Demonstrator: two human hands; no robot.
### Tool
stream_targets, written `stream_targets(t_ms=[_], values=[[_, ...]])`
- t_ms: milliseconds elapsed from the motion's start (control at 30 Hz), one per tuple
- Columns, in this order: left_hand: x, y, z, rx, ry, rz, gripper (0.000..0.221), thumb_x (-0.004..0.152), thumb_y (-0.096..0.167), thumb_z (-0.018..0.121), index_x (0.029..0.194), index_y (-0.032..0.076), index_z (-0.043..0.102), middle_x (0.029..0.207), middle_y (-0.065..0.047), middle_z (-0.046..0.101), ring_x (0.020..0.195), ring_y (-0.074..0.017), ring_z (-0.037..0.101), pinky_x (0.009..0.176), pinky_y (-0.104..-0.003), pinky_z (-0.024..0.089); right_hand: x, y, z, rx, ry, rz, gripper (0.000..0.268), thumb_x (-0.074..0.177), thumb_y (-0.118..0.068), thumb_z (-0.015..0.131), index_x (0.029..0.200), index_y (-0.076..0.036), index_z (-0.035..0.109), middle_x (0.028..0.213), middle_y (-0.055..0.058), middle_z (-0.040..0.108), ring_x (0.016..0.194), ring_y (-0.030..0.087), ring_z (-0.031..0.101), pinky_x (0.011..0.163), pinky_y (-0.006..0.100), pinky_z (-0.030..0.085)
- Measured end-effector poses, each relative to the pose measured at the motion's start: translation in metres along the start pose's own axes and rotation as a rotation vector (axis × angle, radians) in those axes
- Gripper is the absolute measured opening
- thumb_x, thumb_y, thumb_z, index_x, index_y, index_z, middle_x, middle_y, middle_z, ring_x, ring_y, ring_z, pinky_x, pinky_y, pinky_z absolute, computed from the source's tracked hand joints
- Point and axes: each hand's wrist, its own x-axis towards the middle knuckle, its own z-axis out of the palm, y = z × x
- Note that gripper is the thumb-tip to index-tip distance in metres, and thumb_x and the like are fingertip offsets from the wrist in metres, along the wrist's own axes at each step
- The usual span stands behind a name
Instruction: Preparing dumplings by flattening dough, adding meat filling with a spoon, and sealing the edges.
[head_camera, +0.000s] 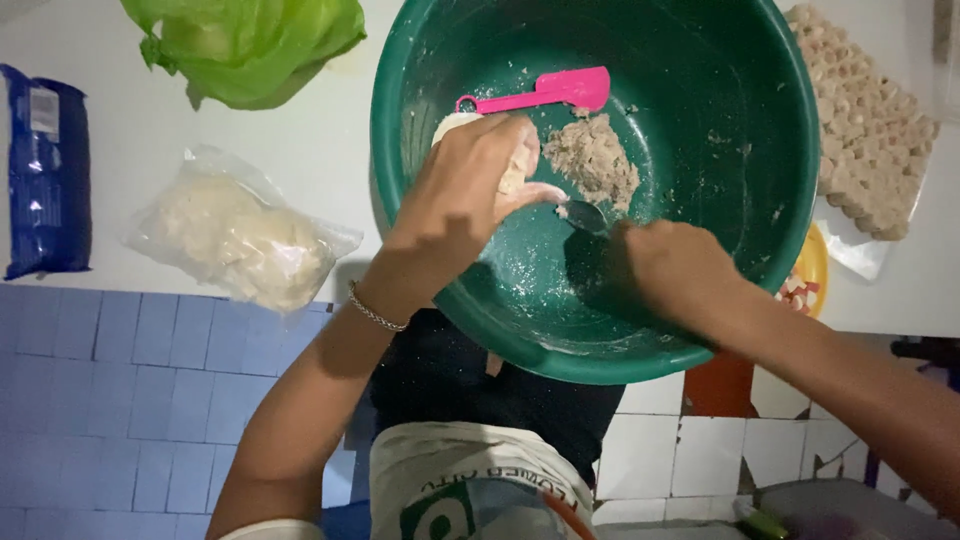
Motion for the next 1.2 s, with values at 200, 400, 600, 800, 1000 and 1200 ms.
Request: stream_targets(t_ms=[200,400,600,800,1000,1200], values=[[-0.001,0.014,-0.014,-0.230,-0.044,-0.062,0.018,0.089,0.014,0.079,0.098,0.011,0.063,0.088,-0.006,0.071,0.068,-0.0111,0.064,0.048,-0.020,0.050,-0.074,-0.003,-0.057,0.523,0.205,0.084,0.029,0.104,-0.032,0.045,0.097,-0.014,0.067,0.063,0.010,0.066,0.061,0.017,0.074,0.075,0.033,0.059],[-0.006,0.038,0.001,-0.158,-0.211,-0.056,0.051,0.071,-0.015,0.078,0.115,0.003,0.058,0.110,-0.012,0.065,0.095,-0.0236,0.063,0.074,-0.032,0.058,-0.107,-0.002,-0.024,0.415,0.800,-0.192,0.031,0.108,-0.011,0.050,0.078,-0.004,0.052,0.061,0.007,0.046,0.052,0.018,0.043,0.049,0.034,0.032],[-0.006,0.079,-0.008,-0.339,-0.200,0.209,0.027,0.080,0.031,0.082,0.084,0.007,0.069,0.076,-0.001,0.071,0.067,-0.0117,0.064,0.055,-0.027,0.043,-0.101,0.000,-0.016,0.420,0.985,-0.393,0.028,0.103,-0.009,0.059,0.076,-0.003,0.053,0.066,0.009,0.047,0.059,0.022,0.043,0.063,0.034,0.038],[-0.005,0.086,-0.007,-0.261,-0.411,-0.042,0.040,0.086,0.044,0.072,0.099,0.012,0.053,0.088,-0.001,0.055,0.073,-0.0151,0.047,0.061,-0.030,0.034,-0.093,0.043,0.005,0.490,0.767,-0.358,0.029,0.102,-0.014,0.055,0.073,-0.009,0.057,0.063,0.006,0.054,0.056,0.016,0.050,0.055,0.029,0.043],[0.002,0.079,0.002,-0.209,-0.208,0.221,0.042,0.081,0.027,0.089,0.077,0.009,0.051,0.066,0.001,0.038,0.063,-0.0115,0.037,0.056,-0.027,0.026,-0.150,0.013,-0.031,0.528,0.719,-0.125,0.031,0.102,-0.018,0.054,0.074,-0.009,0.065,0.059,0.000,0.062,0.051,0.014,0.056,0.053,0.031,0.039],[0.002,0.087,0.002,-0.141,-0.308,0.245,0.044,0.092,0.010,0.073,0.126,0.004,0.045,0.118,-0.017,0.062,0.108,-0.0299,0.064,0.082,-0.038,0.050,-0.171,0.009,-0.047,0.220,0.711,0.045,0.020,0.102,-0.037,0.062,0.086,-0.025,0.063,0.049,-0.003,0.042,0.052,0.020,0.052,0.051,0.037,0.042]])
